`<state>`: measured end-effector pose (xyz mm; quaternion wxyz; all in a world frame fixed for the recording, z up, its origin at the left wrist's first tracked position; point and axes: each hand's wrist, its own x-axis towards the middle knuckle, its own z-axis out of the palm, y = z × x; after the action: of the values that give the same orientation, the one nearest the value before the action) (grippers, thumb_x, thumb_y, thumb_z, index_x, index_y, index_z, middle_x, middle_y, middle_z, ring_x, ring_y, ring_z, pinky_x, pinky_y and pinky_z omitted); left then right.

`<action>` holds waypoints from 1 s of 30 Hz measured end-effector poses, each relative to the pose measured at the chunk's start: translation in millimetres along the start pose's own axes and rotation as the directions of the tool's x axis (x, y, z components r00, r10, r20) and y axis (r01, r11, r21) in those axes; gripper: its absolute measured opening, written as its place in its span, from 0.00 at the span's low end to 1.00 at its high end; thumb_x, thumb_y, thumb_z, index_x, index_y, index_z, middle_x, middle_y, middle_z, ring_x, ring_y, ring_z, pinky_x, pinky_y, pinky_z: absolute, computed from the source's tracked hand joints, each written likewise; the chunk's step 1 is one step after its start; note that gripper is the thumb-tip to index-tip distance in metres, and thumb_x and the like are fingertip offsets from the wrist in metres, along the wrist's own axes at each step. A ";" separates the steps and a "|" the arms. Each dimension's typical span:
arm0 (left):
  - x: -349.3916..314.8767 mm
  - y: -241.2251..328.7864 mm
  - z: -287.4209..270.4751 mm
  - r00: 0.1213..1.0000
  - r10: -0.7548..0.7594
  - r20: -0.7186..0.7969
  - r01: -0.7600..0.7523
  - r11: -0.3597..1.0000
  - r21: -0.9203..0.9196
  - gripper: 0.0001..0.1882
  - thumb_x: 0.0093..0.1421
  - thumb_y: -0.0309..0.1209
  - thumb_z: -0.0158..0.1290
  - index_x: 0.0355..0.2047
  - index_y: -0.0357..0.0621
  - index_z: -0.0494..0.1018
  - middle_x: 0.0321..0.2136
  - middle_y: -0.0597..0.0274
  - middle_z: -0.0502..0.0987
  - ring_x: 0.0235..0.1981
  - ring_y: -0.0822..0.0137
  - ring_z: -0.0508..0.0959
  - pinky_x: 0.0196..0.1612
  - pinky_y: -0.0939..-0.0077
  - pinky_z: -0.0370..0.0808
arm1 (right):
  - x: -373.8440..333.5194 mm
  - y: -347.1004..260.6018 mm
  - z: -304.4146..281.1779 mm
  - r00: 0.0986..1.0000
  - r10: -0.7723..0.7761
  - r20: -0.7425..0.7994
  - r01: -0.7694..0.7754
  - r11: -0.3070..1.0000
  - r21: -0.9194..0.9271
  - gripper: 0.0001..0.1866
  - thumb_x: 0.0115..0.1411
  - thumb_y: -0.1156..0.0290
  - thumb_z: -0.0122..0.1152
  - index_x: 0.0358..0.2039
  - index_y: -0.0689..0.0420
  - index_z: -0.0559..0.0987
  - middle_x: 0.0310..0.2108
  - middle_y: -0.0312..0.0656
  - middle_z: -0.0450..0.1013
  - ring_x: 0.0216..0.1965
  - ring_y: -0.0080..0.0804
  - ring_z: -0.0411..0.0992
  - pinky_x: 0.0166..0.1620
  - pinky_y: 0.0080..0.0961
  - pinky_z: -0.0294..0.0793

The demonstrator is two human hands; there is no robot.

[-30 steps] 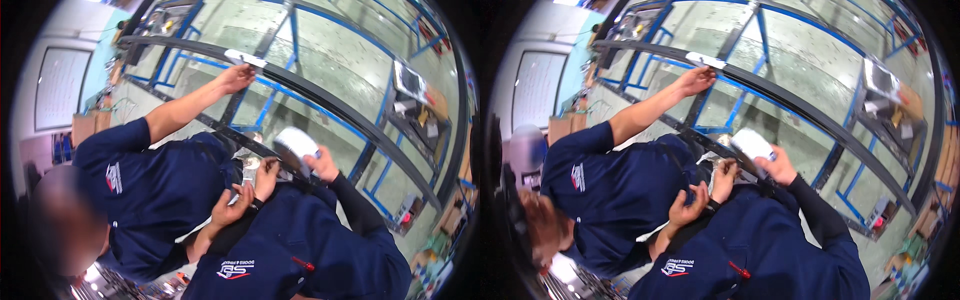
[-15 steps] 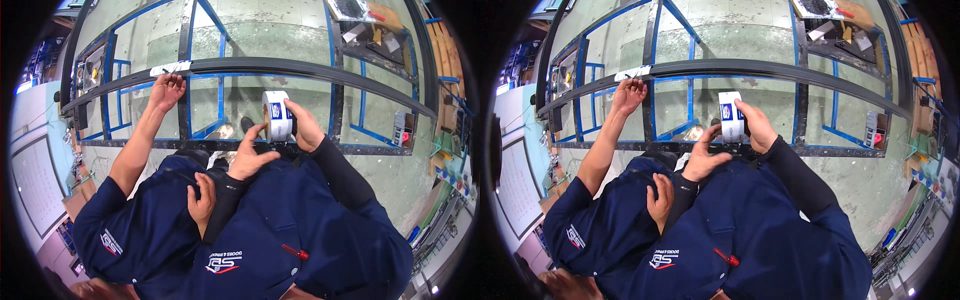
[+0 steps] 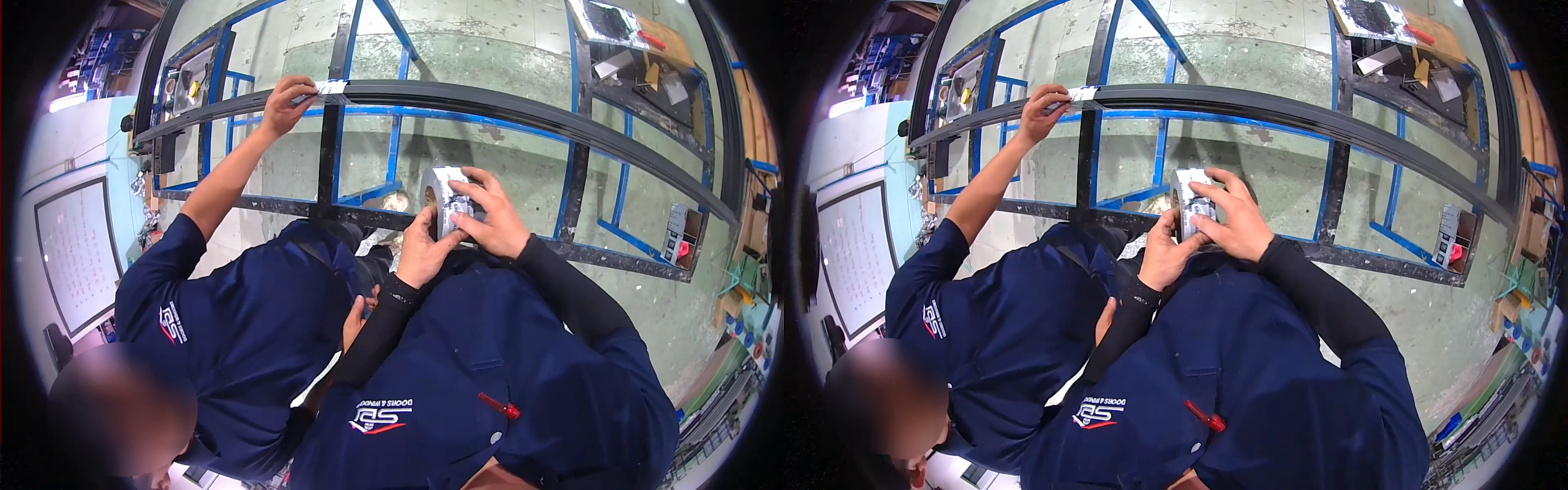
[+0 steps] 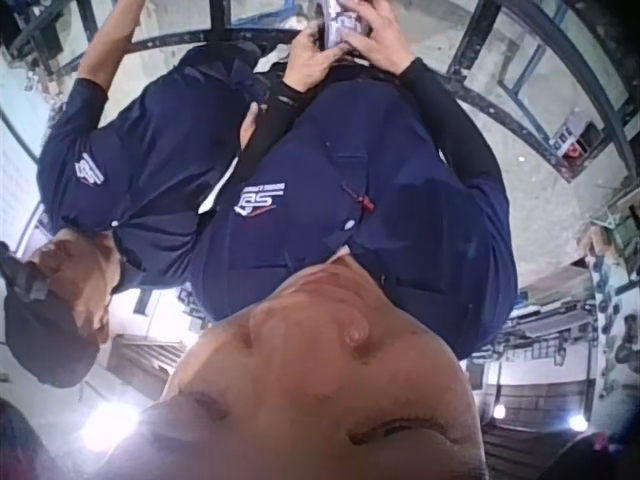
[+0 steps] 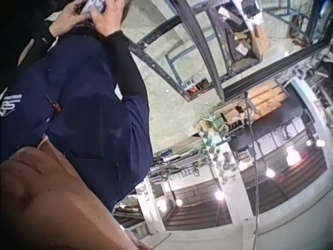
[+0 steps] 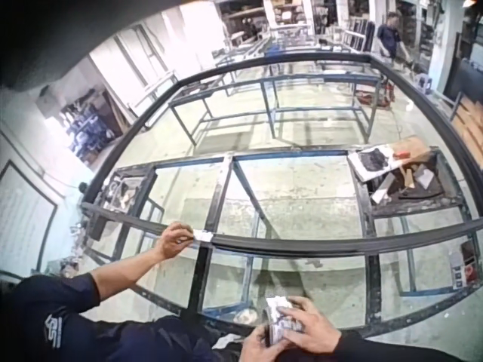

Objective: The person applies white protective tape to the edges of a large black window frame resting on a blue metal stand. They smooth the tape along the frame's profile and use a utility knife to cut the tape at the corners.

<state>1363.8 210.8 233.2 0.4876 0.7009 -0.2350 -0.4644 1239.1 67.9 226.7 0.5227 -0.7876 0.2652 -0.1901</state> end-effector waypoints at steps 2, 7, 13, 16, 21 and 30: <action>-1.6 -1.2 0.3 1.000 -0.017 -0.015 0.018 1.000 0.008 0.20 0.59 0.27 0.67 0.48 0.34 0.73 0.39 0.60 0.81 0.41 0.73 0.79 0.45 0.76 0.77 | 2.7 9.8 6.7 1.000 0.000 0.004 0.000 1.000 0.000 0.19 0.58 0.68 0.68 0.50 0.55 0.80 0.51 0.48 0.73 0.54 0.48 0.71 0.59 0.43 0.69; -9.9 -20.7 6.0 0.999 -0.033 -0.030 0.034 0.999 0.012 0.22 0.63 0.29 0.63 0.54 0.33 0.70 0.42 0.59 0.79 0.44 0.73 0.77 0.48 0.76 0.76 | 5.3 15.5 15.7 0.997 -0.079 -0.010 0.078 0.995 -0.058 0.07 0.60 0.73 0.61 0.39 0.58 0.79 0.37 0.45 0.73 0.44 0.49 0.72 0.49 0.43 0.70; -11.2 -44.8 4.6 0.981 -0.147 -0.131 0.147 0.989 -0.004 0.21 0.65 0.29 0.60 0.54 0.33 0.68 0.38 0.62 0.79 0.38 0.76 0.77 0.39 0.80 0.75 | 5.4 0.7 17.3 0.989 -0.094 0.117 0.089 0.995 0.046 0.05 0.61 0.74 0.59 0.35 0.61 0.76 0.33 0.48 0.72 0.39 0.52 0.72 0.43 0.44 0.72; -11.8 -30.0 7.1 0.978 -0.139 -0.157 0.120 0.985 -0.123 0.31 0.66 0.29 0.60 0.63 0.33 0.57 0.39 0.57 0.79 0.39 0.74 0.79 0.40 0.78 0.76 | 11.3 3.7 14.7 0.982 -0.059 0.177 0.037 0.991 0.125 0.10 0.61 0.73 0.59 0.42 0.62 0.79 0.39 0.51 0.74 0.43 0.51 0.74 0.48 0.40 0.74; -14.1 -31.9 -3.6 0.975 0.005 -0.221 -0.016 0.999 -0.048 0.36 0.67 0.29 0.57 0.71 0.45 0.53 0.53 0.51 0.75 0.52 0.68 0.76 0.55 0.71 0.74 | 13.2 14.4 16.5 0.956 -0.089 0.279 0.049 0.988 0.148 0.23 0.63 0.67 0.61 0.57 0.62 0.75 0.53 0.53 0.72 0.54 0.52 0.73 0.59 0.38 0.72; 4.1 -34.9 -8.6 0.939 -0.184 -0.292 0.067 0.927 -0.369 0.23 0.69 0.28 0.54 0.63 0.44 0.65 0.54 0.55 0.73 0.49 0.67 0.77 0.50 0.71 0.77 | -14.3 49.8 44.3 0.815 0.203 0.542 -0.284 0.956 0.069 0.44 0.52 0.43 0.74 0.57 0.65 0.71 0.48 0.60 0.77 0.49 0.55 0.78 0.52 0.41 0.76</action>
<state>1369.0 226.1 200.8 0.6061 0.6817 -0.0195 -0.4094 1242.5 93.2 163.5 0.6518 -0.7281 0.1950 0.0841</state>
